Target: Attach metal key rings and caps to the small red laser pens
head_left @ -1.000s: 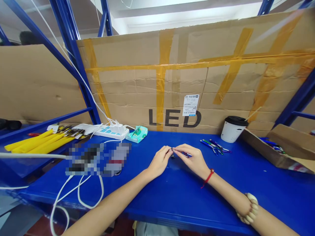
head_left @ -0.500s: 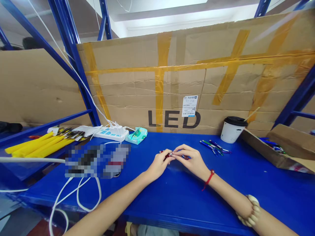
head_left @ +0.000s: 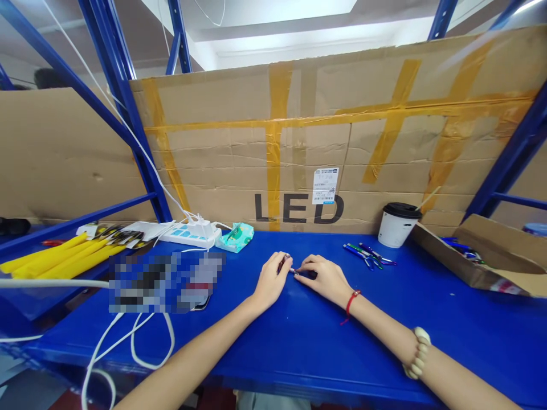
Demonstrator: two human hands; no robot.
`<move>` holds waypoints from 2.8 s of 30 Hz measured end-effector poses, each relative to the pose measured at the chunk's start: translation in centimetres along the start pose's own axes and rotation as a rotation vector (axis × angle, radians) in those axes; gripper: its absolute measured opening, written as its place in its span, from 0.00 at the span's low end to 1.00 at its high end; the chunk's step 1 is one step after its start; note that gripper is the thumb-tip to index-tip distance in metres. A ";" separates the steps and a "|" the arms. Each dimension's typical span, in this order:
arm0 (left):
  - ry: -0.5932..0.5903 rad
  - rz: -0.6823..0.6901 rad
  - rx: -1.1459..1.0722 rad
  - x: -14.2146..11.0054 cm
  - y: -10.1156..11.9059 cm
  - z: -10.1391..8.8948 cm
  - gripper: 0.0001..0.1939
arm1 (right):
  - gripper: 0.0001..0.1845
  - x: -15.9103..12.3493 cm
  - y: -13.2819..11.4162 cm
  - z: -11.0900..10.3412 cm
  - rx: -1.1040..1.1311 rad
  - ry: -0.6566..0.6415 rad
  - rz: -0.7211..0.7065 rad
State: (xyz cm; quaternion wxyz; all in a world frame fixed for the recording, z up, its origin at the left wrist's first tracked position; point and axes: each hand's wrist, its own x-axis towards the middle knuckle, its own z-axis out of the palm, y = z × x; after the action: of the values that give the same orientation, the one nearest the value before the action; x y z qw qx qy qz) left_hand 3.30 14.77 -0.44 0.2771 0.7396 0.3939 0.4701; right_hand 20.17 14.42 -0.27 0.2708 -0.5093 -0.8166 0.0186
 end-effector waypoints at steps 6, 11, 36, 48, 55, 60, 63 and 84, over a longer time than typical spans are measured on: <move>-0.076 0.082 0.023 0.0 0.3 0.1 0.11 | 0.06 0.2 0.1 0.0 0.246 0.058 0.105; -0.122 0.042 -0.091 0.0 0.2 0.1 0.09 | 0.16 0.4 1.2 -1.0 0.480 0.076 0.199; -0.325 0.166 0.130 -0.9 0.1 -0.1 0.11 | 0.11 0.0 0.4 -3.0 0.841 -0.207 0.224; -0.314 0.264 0.342 -1.5 -0.4 -0.3 0.10 | 0.16 -0.6 -0.5 -2.0 0.796 -0.253 0.323; -0.281 0.190 0.287 -1.3 -0.2 -0.1 0.08 | 0.22 -0.4 -1.1 -2.1 0.997 -0.313 0.533; -0.281 0.104 0.164 -0.9 0.1 0.0 0.10 | 0.25 -0.1 -0.4 -2.4 0.975 -0.282 0.524; -0.264 0.076 0.143 -0.7 0.1 0.1 0.10 | 0.24 0.0 -0.2 -2.2 0.907 -0.227 0.485; 0.071 -0.157 -0.134 0.3 -0.4 0.3 0.12 | 0.05 0.3 5.0 -4.6 -0.143 0.158 0.263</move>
State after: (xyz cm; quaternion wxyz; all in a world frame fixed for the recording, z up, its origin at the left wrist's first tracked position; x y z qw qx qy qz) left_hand 3.56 15.25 -0.76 0.3476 0.6691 0.4281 0.4982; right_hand 26.32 15.95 2.23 0.2924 -0.6299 -0.7182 -0.0445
